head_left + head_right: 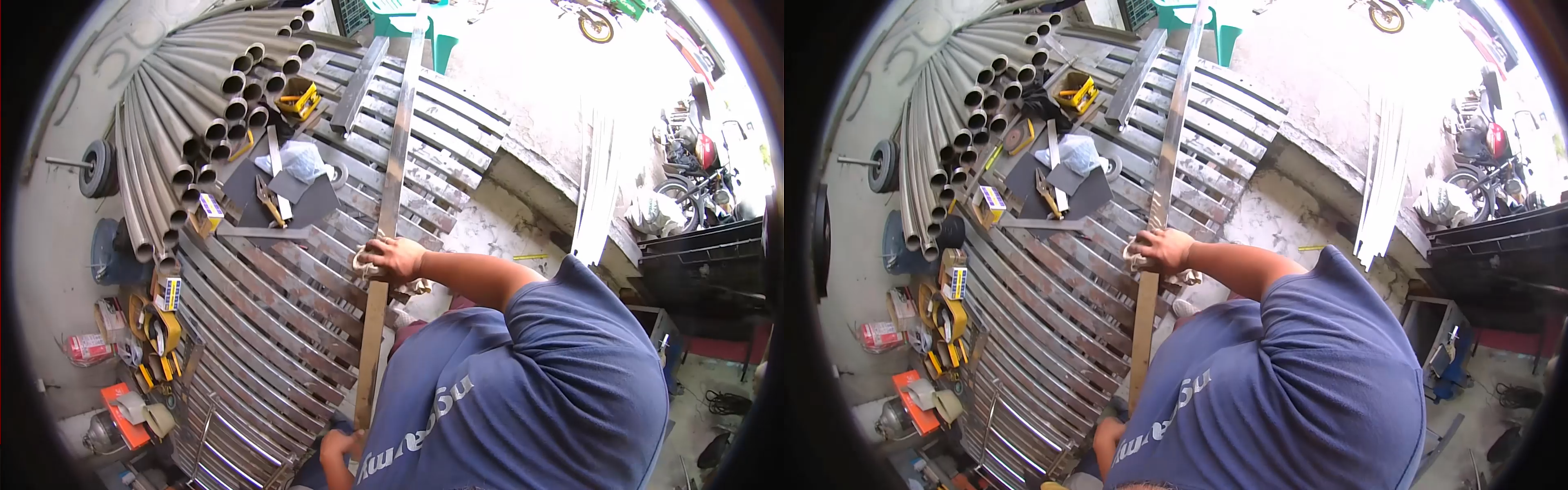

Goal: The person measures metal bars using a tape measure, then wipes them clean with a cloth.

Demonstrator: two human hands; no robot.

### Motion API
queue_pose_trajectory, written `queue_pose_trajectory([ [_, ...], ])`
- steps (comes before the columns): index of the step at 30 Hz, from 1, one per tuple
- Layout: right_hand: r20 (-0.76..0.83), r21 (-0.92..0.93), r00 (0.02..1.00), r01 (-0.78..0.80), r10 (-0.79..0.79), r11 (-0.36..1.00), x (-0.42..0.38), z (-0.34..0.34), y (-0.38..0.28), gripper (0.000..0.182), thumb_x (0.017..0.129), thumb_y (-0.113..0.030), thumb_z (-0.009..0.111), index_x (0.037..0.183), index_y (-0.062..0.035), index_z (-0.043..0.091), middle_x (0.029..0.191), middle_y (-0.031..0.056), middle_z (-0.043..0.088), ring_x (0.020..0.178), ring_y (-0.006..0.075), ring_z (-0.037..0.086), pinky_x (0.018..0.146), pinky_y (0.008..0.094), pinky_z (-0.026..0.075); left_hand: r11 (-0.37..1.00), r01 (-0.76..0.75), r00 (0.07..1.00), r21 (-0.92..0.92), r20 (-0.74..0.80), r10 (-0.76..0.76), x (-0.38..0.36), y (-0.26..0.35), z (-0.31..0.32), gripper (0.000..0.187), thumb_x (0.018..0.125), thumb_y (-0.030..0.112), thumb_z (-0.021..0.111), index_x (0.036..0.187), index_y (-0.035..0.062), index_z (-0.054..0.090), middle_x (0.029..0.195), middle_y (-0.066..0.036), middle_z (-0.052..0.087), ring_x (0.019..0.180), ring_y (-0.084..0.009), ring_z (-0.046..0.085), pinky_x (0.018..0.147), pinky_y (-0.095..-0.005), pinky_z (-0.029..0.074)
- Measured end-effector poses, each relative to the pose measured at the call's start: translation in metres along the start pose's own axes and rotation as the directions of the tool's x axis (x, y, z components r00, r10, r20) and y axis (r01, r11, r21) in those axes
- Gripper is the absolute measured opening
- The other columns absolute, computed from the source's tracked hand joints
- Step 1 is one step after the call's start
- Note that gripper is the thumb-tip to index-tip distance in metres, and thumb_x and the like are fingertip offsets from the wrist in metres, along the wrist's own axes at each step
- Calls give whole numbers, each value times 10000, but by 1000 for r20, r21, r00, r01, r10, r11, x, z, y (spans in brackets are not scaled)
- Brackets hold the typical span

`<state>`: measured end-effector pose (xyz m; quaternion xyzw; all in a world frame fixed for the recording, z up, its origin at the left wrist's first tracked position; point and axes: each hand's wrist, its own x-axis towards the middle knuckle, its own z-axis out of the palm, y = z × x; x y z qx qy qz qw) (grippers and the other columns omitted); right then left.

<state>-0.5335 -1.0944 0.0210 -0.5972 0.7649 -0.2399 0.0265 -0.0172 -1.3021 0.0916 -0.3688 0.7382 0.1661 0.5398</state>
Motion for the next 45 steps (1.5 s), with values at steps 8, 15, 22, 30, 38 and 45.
queue_pose_trajectory([
  [8, 369, 59, 918, -177, 143, 982, 34, -53, -3, 405, 1024, -315, 592, 1354, -85, 555, 1360, 274, 526, 987, 436, 729, 822, 522, 619, 647, -691, 521, -321, -843, 138, 18, 265, -169, 408, 1071, 332, 598, 1274, -22, 598, 1154, -255, 675, 1095, -469, 642, 994, -533, 503],
  [15, 167, -41, 975, -143, 148, 989, 59, -76, 194, 430, 1009, -276, 600, 1379, -64, 551, 1355, 267, 542, 961, 416, 740, 735, 509, 628, 756, -612, 148, -230, -973, -176, 98, 484, -222, 517, 1091, 412, 493, 1344, -38, 514, 1337, -267, 528, 1282, -462, 488, 1116, -600, 356],
  [22, 41, -82, 939, -339, 343, 937, 128, -180, 436, 322, 1028, -293, 593, 1274, -86, 596, 1295, 242, 564, 936, 399, 747, 740, 508, 623, 976, -217, 269, 38, -958, 97, 76, 524, -242, 712, 914, 490, 679, 1409, 11, 499, 1374, -209, 525, 1253, -438, 504, 1086, -577, 381],
  [30, -104, -73, 796, -603, 596, 794, 181, -206, 521, 360, 991, -201, 599, 1306, -26, 597, 1243, 261, 564, 995, 428, 718, 762, 530, 613, 977, -209, 274, 42, -957, 99, 92, 525, -254, 742, 870, 472, 701, 1415, 13, 492, 1303, -223, 546, 1181, -447, 514, 1051, -591, 398],
  [38, 329, 16, 940, 94, -94, 995, 93, -150, 357, 558, 982, -200, 559, 1503, -24, 462, 1297, 224, 531, 972, 393, 727, 727, 515, 622, 981, -189, 277, 33, -957, 86, 99, 526, -253, 751, 855, 446, 707, 1429, 17, 483, 1294, -226, 541, 1172, -457, 504, 1051, -607, 388],
  [45, 264, -37, 962, -67, 74, 997, 131, -195, 536, 500, 1011, -370, 630, 1456, -168, 523, 1340, 205, 515, 1015, 415, 718, 813, 487, 621, 984, -175, 310, 34, -947, 88, 95, 527, -254, 756, 877, 445, 701, 1446, 3, 474, 1319, -244, 537, 1196, -455, 499, 1059, -602, 395],
])
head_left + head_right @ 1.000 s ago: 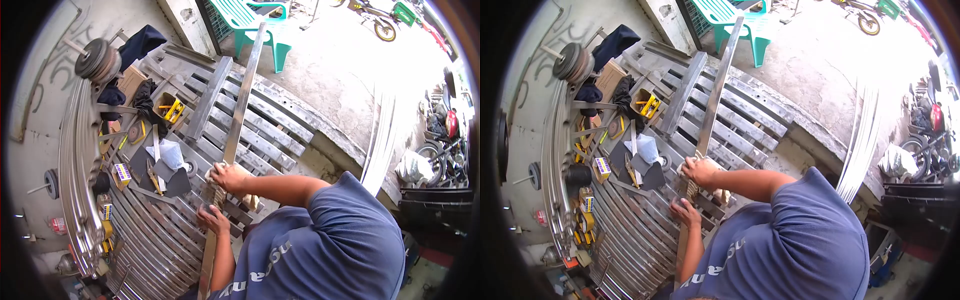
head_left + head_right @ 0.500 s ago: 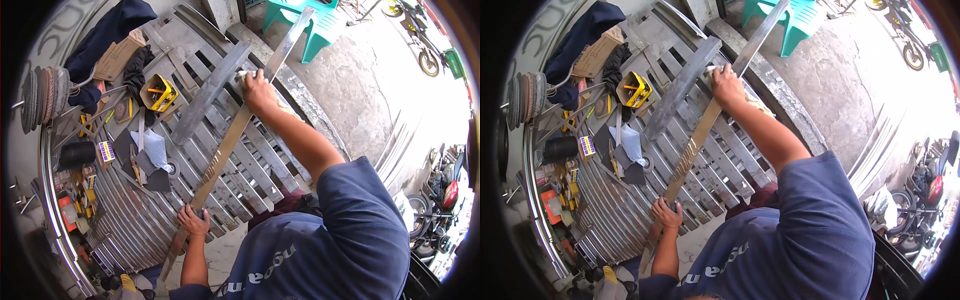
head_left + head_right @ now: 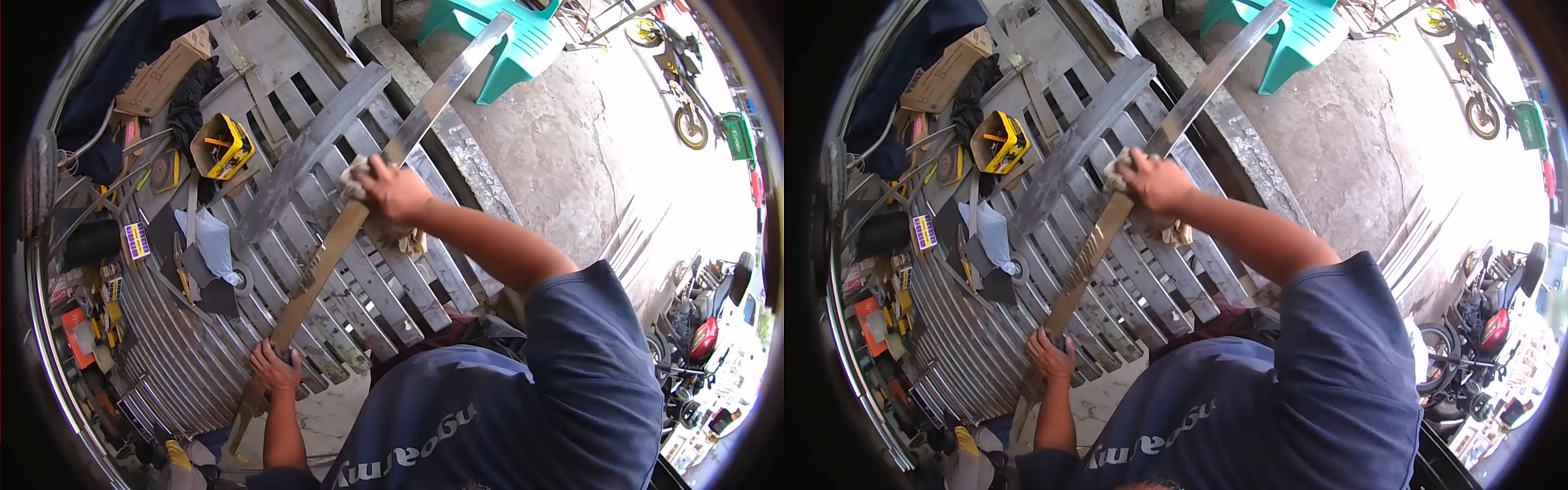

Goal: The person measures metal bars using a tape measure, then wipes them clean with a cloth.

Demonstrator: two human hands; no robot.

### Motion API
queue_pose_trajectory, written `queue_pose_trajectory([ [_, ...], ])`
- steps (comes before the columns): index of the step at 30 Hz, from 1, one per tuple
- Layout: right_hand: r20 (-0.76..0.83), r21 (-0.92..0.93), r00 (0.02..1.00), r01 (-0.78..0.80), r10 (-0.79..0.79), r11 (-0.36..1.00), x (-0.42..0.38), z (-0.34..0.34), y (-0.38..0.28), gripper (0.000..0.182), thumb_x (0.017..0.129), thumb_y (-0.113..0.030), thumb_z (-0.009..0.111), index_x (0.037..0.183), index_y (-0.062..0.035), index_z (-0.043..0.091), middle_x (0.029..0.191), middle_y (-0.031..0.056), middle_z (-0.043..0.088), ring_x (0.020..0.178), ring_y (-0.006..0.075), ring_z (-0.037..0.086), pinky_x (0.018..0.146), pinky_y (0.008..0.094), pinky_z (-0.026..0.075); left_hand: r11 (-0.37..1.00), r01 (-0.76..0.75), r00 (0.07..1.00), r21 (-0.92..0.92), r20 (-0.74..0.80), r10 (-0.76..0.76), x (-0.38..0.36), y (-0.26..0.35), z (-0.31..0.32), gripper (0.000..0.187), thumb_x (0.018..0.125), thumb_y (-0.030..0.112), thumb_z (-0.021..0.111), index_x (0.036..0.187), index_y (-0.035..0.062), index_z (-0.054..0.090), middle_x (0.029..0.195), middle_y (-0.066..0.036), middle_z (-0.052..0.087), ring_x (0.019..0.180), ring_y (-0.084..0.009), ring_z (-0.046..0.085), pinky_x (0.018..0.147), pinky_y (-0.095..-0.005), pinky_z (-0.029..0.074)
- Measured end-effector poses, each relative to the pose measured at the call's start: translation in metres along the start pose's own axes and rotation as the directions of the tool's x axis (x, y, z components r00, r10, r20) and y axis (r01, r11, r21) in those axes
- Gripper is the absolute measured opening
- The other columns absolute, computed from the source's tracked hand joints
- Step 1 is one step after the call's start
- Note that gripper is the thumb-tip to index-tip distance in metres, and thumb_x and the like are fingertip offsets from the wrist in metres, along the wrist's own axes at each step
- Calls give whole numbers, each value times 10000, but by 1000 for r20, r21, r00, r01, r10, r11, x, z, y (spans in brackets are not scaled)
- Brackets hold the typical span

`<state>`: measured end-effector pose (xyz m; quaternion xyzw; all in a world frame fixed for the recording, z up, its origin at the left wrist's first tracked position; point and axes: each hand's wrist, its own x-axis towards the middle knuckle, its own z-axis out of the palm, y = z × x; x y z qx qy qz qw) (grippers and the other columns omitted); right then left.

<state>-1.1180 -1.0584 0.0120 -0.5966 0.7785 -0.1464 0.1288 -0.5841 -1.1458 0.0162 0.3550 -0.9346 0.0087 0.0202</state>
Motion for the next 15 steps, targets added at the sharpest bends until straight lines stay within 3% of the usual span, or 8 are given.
queue_pose_trajectory([
  [3, -46, -93, 948, -318, 315, 943, 21, -77, 75, 558, 964, -360, 702, 1460, -163, 538, 1333, 212, 531, 1033, 390, 735, 826, 497, 615, 1000, 12, 1000, 2, 28, -12, 0, 0, -1, 767, 880, 451, 701, 1454, -1, 466, 1319, -247, 540, 1187, -458, 501, 1053, -605, 400],
  [7, -324, -122, 854, -464, 406, 877, 57, -93, 167, 434, 976, -340, 665, 1351, -125, 629, 1298, 238, 572, 1069, 445, 723, 859, 543, 599, 1000, 16, 998, 7, 57, -17, 1, -2, 1, 795, 863, 455, 714, 1462, 3, 453, 1313, -242, 540, 1179, -457, 499, 1051, -605, 401],
  [9, -338, -154, 805, -558, 487, 816, 69, -80, 155, 332, 994, -263, 612, 1279, -98, 648, 1288, 244, 575, 1069, 468, 717, 863, 557, 592, 999, 36, 998, 1, 60, -36, -1, -2, 3, 802, 840, 453, 727, 1457, 16, 457, 1306, -229, 541, 1178, -450, 496, 1053, -601, 398],
  [10, -359, -49, 765, -588, 535, 807, 69, -79, 125, 282, 975, -177, 586, 1226, -68, 656, 1263, 254, 574, 1072, 482, 712, 865, 559, 593, 998, 60, 996, -6, 61, -59, -1, -3, 3, 801, 826, 451, 735, 1450, 26, 464, 1300, -219, 542, 1177, -443, 494, 1055, -598, 396],
  [12, -278, -55, 817, -538, 504, 841, 56, -61, 67, 397, 956, -183, 623, 1335, -74, 575, 1216, 271, 566, 1034, 493, 717, 809, 577, 602, 996, 91, 993, -12, 80, -90, -2, -6, 4, 791, 809, 449, 747, 1432, 40, 480, 1287, -200, 544, 1170, -426, 493, 1054, -582, 394],
  [14, -234, -99, 908, -377, 347, 921, 24, -21, 10, 543, 953, -239, 652, 1457, -95, 511, 1251, 283, 561, 915, 492, 733, 679, 581, 607, 992, 118, 989, -45, 98, -114, -2, -5, 1, 769, 816, 414, 757, 1425, 37, 474, 1291, -185, 542, 1165, -422, 494, 1049, -578, 398],
  [15, -157, -71, 933, -338, 324, 938, 6, -7, -21, 618, 959, -277, 661, 1523, -101, 478, 1275, 284, 548, 874, 477, 735, 698, 574, 615, 990, 121, 988, -67, 105, -113, -1, -4, 1, 759, 820, 396, 762, 1421, 36, 471, 1294, -177, 541, 1162, -420, 495, 1046, -576, 400],
])
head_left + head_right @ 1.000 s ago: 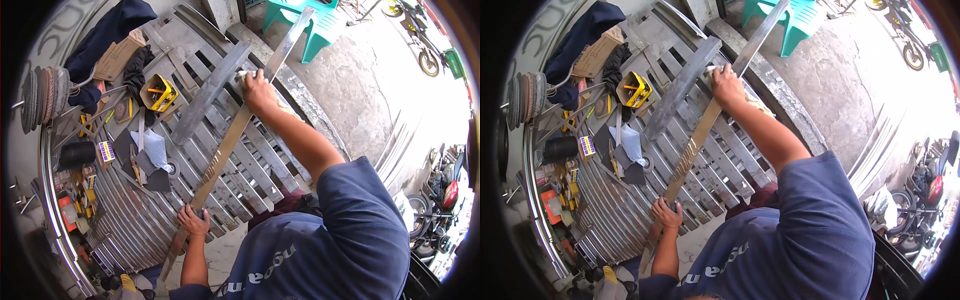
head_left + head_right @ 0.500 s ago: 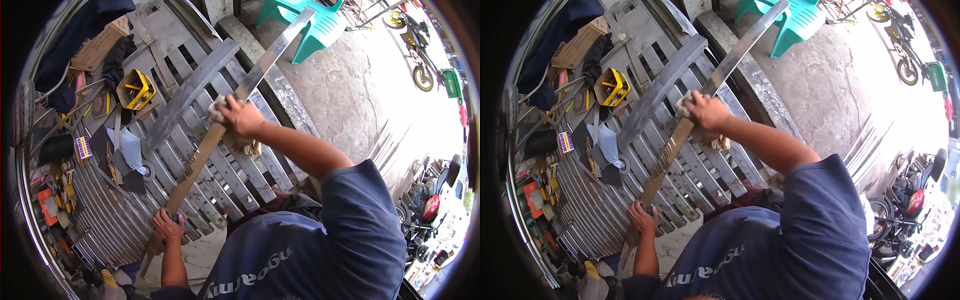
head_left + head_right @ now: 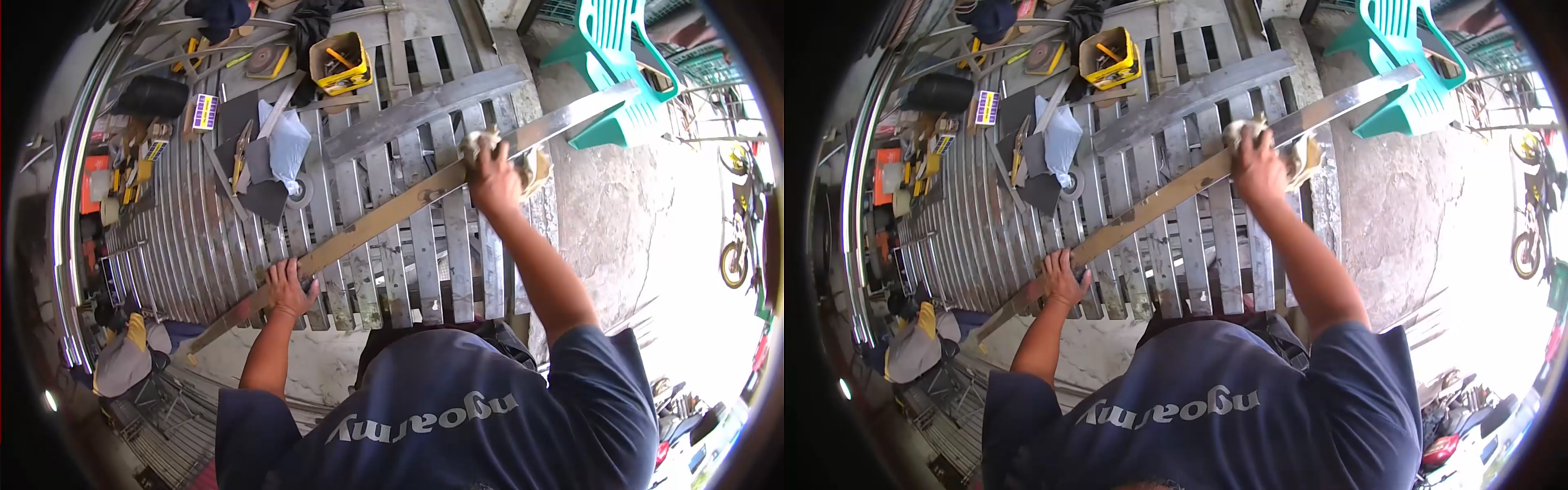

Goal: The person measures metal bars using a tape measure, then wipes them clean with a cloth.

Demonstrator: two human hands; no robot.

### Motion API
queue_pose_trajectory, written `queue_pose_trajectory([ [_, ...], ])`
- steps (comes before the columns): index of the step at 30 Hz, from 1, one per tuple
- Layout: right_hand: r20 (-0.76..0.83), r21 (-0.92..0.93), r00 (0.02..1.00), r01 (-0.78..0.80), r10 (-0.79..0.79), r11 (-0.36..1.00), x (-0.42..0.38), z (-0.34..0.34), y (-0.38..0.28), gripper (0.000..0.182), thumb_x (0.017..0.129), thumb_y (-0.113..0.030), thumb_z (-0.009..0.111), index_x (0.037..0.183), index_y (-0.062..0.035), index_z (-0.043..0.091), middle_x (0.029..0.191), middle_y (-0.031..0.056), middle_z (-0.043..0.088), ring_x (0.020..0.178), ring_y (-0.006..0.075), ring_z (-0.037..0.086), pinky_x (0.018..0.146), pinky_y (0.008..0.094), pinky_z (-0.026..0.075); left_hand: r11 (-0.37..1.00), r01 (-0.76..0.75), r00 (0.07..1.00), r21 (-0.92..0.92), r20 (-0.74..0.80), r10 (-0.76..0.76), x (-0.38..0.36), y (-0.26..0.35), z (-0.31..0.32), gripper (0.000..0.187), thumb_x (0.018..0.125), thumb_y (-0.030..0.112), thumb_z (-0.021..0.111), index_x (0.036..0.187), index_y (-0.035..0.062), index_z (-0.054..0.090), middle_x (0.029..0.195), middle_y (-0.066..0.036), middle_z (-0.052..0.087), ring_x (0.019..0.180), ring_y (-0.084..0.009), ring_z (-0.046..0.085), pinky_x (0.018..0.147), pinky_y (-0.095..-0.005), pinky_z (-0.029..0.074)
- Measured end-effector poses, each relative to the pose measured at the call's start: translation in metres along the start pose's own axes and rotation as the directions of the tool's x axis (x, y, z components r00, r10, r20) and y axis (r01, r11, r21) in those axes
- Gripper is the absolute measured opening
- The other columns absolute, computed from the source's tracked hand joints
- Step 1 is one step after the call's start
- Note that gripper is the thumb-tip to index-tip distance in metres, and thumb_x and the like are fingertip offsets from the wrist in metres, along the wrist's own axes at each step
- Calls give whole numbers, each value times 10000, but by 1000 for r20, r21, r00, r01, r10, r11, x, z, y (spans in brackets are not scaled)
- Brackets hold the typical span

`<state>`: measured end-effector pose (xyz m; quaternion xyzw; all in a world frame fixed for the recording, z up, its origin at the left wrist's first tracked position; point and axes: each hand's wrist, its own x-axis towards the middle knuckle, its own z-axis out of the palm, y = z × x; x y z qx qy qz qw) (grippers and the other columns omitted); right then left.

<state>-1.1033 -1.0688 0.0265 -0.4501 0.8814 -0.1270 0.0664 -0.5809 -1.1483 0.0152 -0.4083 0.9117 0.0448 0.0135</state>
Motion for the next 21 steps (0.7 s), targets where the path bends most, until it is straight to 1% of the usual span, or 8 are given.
queue_pose_trajectory([
  [4, 307, 215, 919, 188, -249, 958, -36, -30, -65, 525, 955, -322, 685, 1425, -110, 589, 1339, 329, 590, 973, 479, 739, 823, 550, 620, 999, 1, 1000, 44, -14, 0, -2, -1, -1, 786, 808, 418, 771, 1425, 38, 466, 1293, -178, 536, 1167, -415, 491, 1053, -588, 393],
  [8, 367, 305, 901, 119, -232, 945, 52, -97, -89, 466, 928, -468, 742, 1155, -61, 758, 1002, 212, 792, 949, 397, 775, 880, 492, 624, 999, 20, 1000, 43, 4, -20, -4, -3, 0, 791, 812, 435, 763, 1430, 45, 460, 1304, -185, 528, 1189, -416, 482, 1056, -588, 389],
  [9, 298, 328, 909, 189, -291, 926, 77, -123, -98, 489, 916, -479, 756, 1149, -50, 771, 970, 222, 791, 901, 390, 782, 860, 474, 631, 999, 19, 1000, 42, 16, -20, -3, -1, -4, 783, 814, 438, 759, 1425, 49, 462, 1305, -185, 528, 1194, -414, 482, 1059, -581, 386],
  [11, 114, 566, 967, 124, -226, 815, 139, -145, -104, 723, 909, -554, 763, 1366, -6, 652, 1182, 262, 747, 1092, 423, 729, 988, 461, 581, 998, 12, 1000, 54, -6, -12, -3, -3, -4, 765, 836, 486, 738, 1418, 59, 485, 1313, -161, 535, 1223, -387, 484, 1068, -567, 384],
  [14, -353, 482, 935, 202, -22, 852, 174, -169, -102, 948, 899, -650, 745, 1529, 13, 494, 1518, 325, 544, 1414, 465, 524, 1187, 473, 426, 999, 14, 1000, 34, -8, -13, -5, -4, -5, 761, 846, 522, 732, 1412, 67, 505, 1329, -142, 541, 1251, -355, 484, 1069, -557, 388],
  [19, -287, 378, 897, -217, 337, 900, 122, -43, -5, 1083, 855, -656, 782, 1457, 183, 457, 1510, 403, 453, 1443, 515, 445, 1214, 518, 381, 999, 29, 999, -40, -18, -29, -9, -4, -11, 782, 879, 512, 756, 1466, 74, 478, 1416, -165, 493, 1318, -389, 464, 1146, -575, 344],
  [20, -209, 289, 887, -346, 412, 892, 119, 6, 42, 1186, 824, -702, 781, 1475, 210, 392, 1493, 408, 455, 1440, 517, 439, 1207, 523, 390, 998, 32, 999, -49, -36, -33, -16, -8, -13, 802, 892, 519, 752, 1497, 80, 461, 1458, -164, 472, 1348, -392, 453, 1178, -581, 319],
  [21, -33, -59, 843, -538, 537, 841, 110, 15, 64, 1357, 749, -766, 802, 1493, 240, 275, 1487, 394, 456, 1422, 494, 466, 1187, 515, 419, 996, 80, 996, -45, -37, -82, -29, -15, -20, 807, 898, 510, 752, 1513, 85, 449, 1478, -162, 457, 1361, -395, 448, 1190, -588, 304],
])
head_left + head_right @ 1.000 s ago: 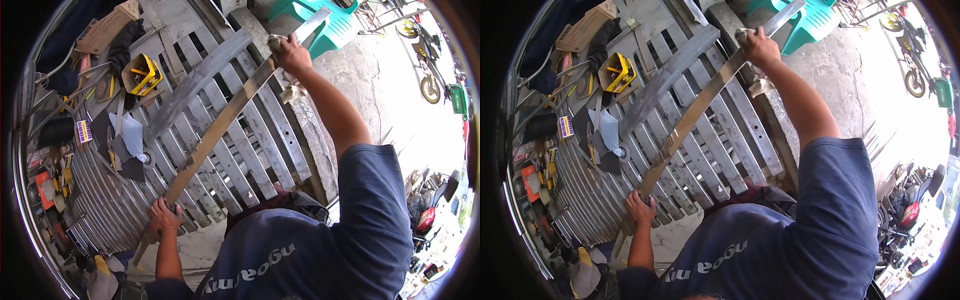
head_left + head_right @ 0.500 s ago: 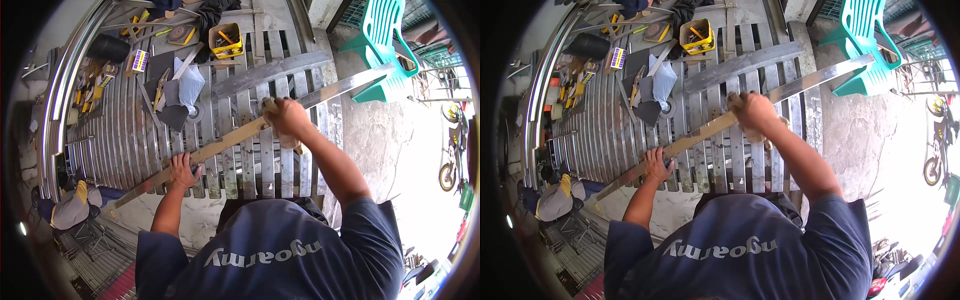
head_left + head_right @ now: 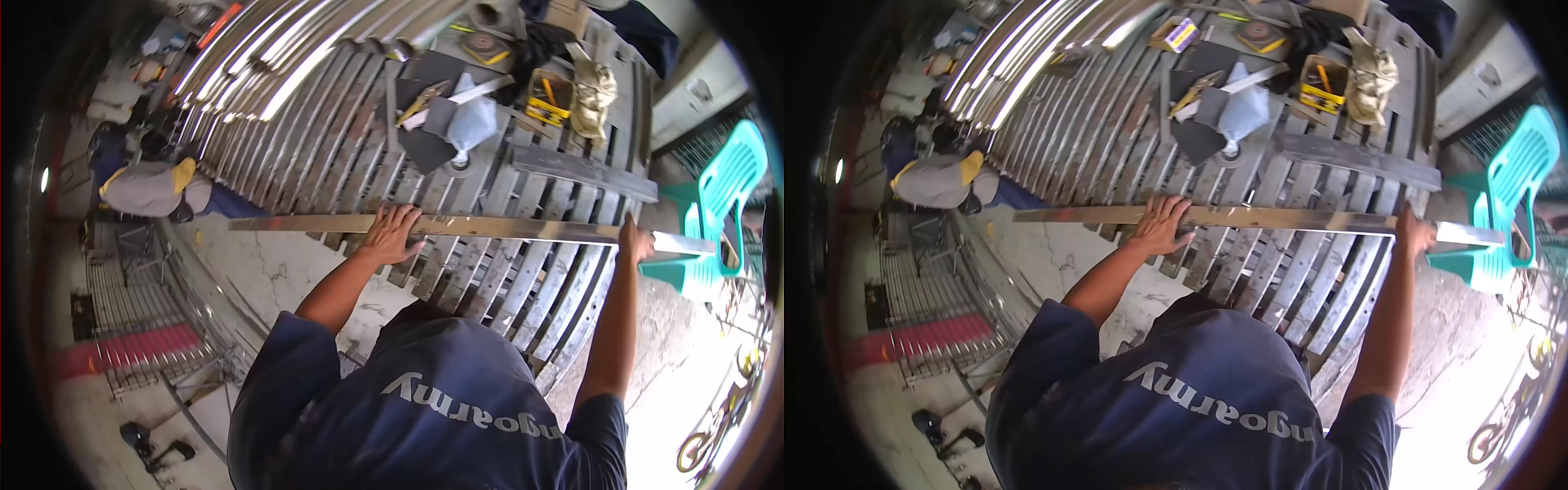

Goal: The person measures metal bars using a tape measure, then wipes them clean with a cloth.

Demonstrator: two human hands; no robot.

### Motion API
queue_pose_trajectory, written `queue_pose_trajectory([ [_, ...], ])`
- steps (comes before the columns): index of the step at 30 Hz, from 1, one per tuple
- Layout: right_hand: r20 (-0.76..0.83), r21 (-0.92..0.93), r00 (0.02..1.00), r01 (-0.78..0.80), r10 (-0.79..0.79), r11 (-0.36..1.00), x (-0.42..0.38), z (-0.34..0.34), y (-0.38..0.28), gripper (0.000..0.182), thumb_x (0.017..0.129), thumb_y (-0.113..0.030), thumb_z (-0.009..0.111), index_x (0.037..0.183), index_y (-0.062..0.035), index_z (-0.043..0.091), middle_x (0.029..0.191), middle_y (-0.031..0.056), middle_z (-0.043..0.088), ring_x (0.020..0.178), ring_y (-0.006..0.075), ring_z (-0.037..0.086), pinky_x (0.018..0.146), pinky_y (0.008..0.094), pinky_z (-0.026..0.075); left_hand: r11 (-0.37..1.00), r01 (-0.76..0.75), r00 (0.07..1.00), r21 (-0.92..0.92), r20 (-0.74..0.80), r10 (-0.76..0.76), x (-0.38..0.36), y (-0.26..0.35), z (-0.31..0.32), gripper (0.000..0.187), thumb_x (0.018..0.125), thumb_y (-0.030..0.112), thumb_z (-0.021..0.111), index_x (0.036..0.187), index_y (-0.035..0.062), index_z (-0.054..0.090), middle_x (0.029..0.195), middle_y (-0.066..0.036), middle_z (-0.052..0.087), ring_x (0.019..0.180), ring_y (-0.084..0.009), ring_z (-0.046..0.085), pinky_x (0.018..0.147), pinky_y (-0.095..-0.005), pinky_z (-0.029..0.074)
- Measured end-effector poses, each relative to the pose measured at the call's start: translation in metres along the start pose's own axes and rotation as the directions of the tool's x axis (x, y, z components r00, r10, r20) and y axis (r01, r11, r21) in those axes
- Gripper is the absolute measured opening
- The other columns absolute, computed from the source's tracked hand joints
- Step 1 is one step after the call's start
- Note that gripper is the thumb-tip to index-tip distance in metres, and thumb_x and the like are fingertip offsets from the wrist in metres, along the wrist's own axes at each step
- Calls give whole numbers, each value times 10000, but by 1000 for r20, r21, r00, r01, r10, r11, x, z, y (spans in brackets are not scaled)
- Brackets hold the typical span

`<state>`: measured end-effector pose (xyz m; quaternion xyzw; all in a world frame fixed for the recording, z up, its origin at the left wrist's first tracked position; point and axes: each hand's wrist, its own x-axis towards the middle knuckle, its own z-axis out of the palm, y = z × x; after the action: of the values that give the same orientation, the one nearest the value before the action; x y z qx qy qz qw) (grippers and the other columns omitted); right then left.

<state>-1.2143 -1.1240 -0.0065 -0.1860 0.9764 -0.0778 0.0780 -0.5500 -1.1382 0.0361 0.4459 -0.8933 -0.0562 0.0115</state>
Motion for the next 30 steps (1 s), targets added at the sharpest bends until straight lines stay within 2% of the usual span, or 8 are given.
queue_pose_trajectory([
  [3, 206, 587, 924, -380, 322, 715, -17, 30, 46, 988, 843, -607, 848, 1475, 74, 514, 1446, 282, 564, 1287, 371, 597, 1076, 508, 508, 993, 117, 993, -7, 33, -117, -35, -13, -18, 828, 916, 475, 756, 1565, 96, 408, 1524, -161, 424, 1404, -394, 435, 1220, -605, 266],
  [6, 637, 734, 768, -581, -60, 352, 13, 42, 67, 660, 894, -451, 859, 1313, 25, 674, 1457, 160, 597, 1234, 264, 618, 1005, 442, 526, 975, 220, 973, -37, 72, -217, -68, -53, -30, 786, 921, 372, 793, 1561, 94, 431, 1505, -165, 458, 1408, -375, 466, 1215, -570, 305],
  [10, 705, 709, 701, -700, -106, 84, 110, 111, 123, 441, 1047, -413, 701, 1365, -108, 692, 1354, 46, 647, 1291, 237, 547, 1148, 435, 385, 957, 262, 919, 122, 271, -286, -73, -111, -36, 623, 954, 327, 754, 1460, 52, 518, 1425, -152, 525, 1347, -366, 506, 1168, -529, 374],
  [13, 580, 815, 778, -553, -241, 174, 138, 129, 172, 307, 1148, -265, 525, 1340, -58, 648, 1256, 44, 670, 1065, 174, 602, 832, 426, 507, 978, 151, 951, 141, 249, -183, -74, -113, -28, 552, 949, 278, 755, 1398, 27, 552, 1357, -141, 559, 1290, -359, 540, 1151, -507, 392],
  [20, 674, 737, 732, -675, -98, 21, 44, 42, 330, 179, 1071, -390, 646, 1150, -230, 632, 1129, -81, 583, 1007, 126, 504, 806, 421, 385, 996, 19, 986, 89, 164, -34, -60, -92, -37, 578, 944, 222, 743, 1454, 27, 555, 1386, -122, 566, 1319, -332, 542, 1134, -466, 439],
  [23, 619, 781, 748, -553, -240, 290, -13, 30, 405, 117, 1049, -314, 692, 1135, -253, 641, 1047, -118, 593, 961, 78, 524, 738, 395, 405, 992, -49, 982, 113, 187, 27, -47, -98, -34, 599, 927, 217, 756, 1460, 32, 553, 1398, -120, 564, 1319, -330, 544, 1134, -462, 443],
  [25, 698, 704, 713, -700, 67, 120, -84, 5, 389, 237, 1022, -419, 723, 1221, -294, 688, 1068, -98, 596, 1052, 86, 554, 840, 447, 384, 997, -14, 982, 72, 187, 0, -43, -105, -31, 591, 895, 154, 769, 1441, 56, 565, 1412, -123, 562, 1326, -341, 546, 1122, -465, 454],
  [30, 672, 677, 739, -640, 52, 363, -199, 0, 375, 588, 1054, -438, 571, 1592, -214, 489, 1663, 3, 453, 1454, 249, 458, 1135, 533, 299, 984, 169, 953, 50, 245, -176, -52, -142, -23, 486, 951, 108, 716, 1423, 86, 601, 1625, -171, 459, 1433, -396, 509, 1164, -479, 458],
])
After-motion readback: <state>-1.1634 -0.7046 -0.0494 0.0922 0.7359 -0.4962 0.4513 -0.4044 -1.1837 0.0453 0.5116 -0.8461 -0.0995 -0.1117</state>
